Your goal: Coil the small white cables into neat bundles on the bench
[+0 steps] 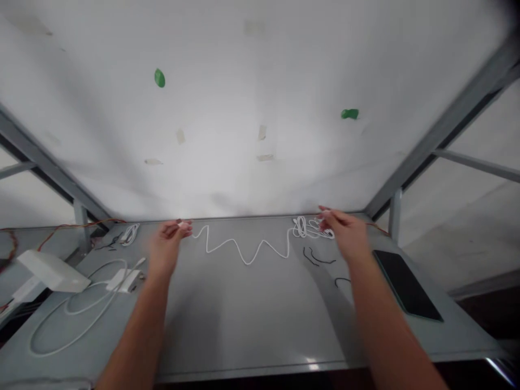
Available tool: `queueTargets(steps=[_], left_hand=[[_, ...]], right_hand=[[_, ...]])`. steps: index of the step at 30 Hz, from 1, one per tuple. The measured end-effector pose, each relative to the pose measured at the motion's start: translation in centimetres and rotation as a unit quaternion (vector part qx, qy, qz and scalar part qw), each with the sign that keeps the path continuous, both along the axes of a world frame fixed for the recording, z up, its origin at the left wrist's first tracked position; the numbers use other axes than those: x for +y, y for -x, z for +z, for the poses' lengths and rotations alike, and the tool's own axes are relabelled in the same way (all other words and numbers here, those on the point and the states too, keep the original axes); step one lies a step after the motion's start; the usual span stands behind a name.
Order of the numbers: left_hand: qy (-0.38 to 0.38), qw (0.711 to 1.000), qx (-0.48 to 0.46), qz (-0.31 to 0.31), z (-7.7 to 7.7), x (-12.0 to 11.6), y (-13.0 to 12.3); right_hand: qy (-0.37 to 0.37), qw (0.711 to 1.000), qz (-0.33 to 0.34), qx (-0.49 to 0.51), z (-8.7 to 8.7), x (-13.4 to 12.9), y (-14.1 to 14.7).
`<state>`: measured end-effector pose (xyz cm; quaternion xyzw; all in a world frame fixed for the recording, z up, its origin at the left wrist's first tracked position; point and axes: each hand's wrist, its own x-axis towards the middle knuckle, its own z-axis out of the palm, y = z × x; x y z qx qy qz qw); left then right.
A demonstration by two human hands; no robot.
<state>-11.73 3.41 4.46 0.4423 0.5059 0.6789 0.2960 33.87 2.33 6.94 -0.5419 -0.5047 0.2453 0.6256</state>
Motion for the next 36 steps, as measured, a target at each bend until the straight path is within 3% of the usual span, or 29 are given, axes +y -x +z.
queueTargets(steps=[5,8,11,15,19,32,36], left_hand=[[0.056,0.987,0.142,-0.043,-3.3,0.6,-4.5],[0.033,0.970,0.219,-0.097,-4.8,0.0,-6.1],[0.018,0.955,0.249,-0.159,-5.4,-0.8,-7.6],[0.053,0.958,0.195,-0.205,-5.6,-1.7,-9.4],[0.069,0.957,0.158,-0.232,-5.6,-2.2,-10.3],[0.057,0.957,0.153,-0.241,-5.3,-2.6,-11.0],[0.071,0.972,0.114,-0.194,-4.2,-2.0,-9.5]], right_hand=[[0.021,0.991,0.010,-0.134,-4.6,1.5,6.2],[0.052,0.966,0.071,-0.244,-6.5,1.0,8.7],[0.082,0.950,0.154,-0.257,-7.4,0.0,10.8],[0.119,0.953,0.248,-0.124,-7.7,-0.8,12.8],[0.131,0.948,0.289,-0.004,-7.8,-1.0,13.7],[0.116,0.950,0.290,0.007,-7.5,-1.4,14.6],[0.114,0.956,0.248,0.110,-6.6,-0.8,13.2]])
